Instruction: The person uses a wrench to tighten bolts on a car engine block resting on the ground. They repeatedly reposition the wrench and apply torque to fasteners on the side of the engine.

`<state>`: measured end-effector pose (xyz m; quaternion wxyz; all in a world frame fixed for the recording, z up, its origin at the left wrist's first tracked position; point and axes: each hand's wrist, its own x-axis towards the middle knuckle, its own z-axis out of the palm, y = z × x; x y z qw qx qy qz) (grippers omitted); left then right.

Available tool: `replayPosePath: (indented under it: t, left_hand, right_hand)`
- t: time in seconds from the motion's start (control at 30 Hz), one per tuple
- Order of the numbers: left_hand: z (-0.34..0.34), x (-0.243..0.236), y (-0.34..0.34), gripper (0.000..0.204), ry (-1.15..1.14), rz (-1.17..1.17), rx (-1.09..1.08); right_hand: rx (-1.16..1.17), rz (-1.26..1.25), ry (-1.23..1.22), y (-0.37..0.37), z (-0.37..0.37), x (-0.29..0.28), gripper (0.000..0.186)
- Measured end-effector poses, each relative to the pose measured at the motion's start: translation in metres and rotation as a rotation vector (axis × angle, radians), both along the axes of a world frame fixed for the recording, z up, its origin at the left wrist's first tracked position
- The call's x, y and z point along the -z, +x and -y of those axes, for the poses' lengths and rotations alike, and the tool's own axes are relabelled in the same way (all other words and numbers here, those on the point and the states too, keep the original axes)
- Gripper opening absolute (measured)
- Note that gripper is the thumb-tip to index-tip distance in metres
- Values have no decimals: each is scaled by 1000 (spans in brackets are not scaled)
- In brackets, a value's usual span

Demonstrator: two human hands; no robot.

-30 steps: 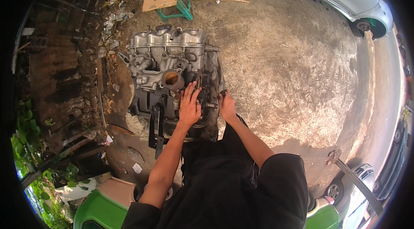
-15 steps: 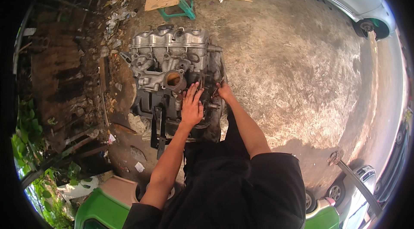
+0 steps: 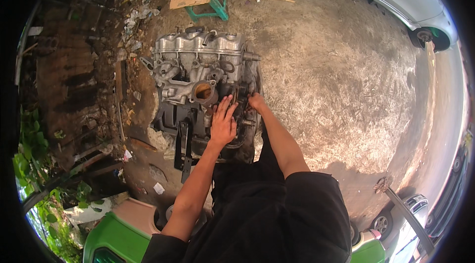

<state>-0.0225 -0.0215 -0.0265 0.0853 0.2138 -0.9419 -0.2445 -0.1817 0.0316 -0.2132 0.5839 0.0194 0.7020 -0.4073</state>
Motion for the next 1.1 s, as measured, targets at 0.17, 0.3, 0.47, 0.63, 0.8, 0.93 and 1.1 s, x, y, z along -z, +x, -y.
replayPosePath:
  t: [0.17, 0.3, 0.47, 0.63, 0.8, 0.93, 1.1]
  left_hand:
    - [0, 0, -1, 61, 2, 28, -4]
    - [0, 0, 0, 61, -4, 26, -7]
    - [-1, 0, -1, 61, -7, 21, -13]
    - [-1, -1, -1, 62, -12, 14, -8]
    - [-2, -2, -1, 59, 19, -21, -14]
    - [-2, -2, -3, 59, 22, -10, -18]
    - [-2, -1, -2, 58, 26, -18, -14]
  right_hand:
    - [-193, -650, -44, 17, -9, -16, 36]
    - [-164, -772, -224, 40, -32, -61, 33]
    - [-476, -809, -324, 59, -61, -100, 43]
    - [-549, -823, -291, 54, -85, -94, 42]
    - [-166, -773, -166, 32, -84, -65, 32]
    - [89, -503, -213, 14, -70, -15, 30]
    - [31, -276, -122, 6, -43, 35, 37]
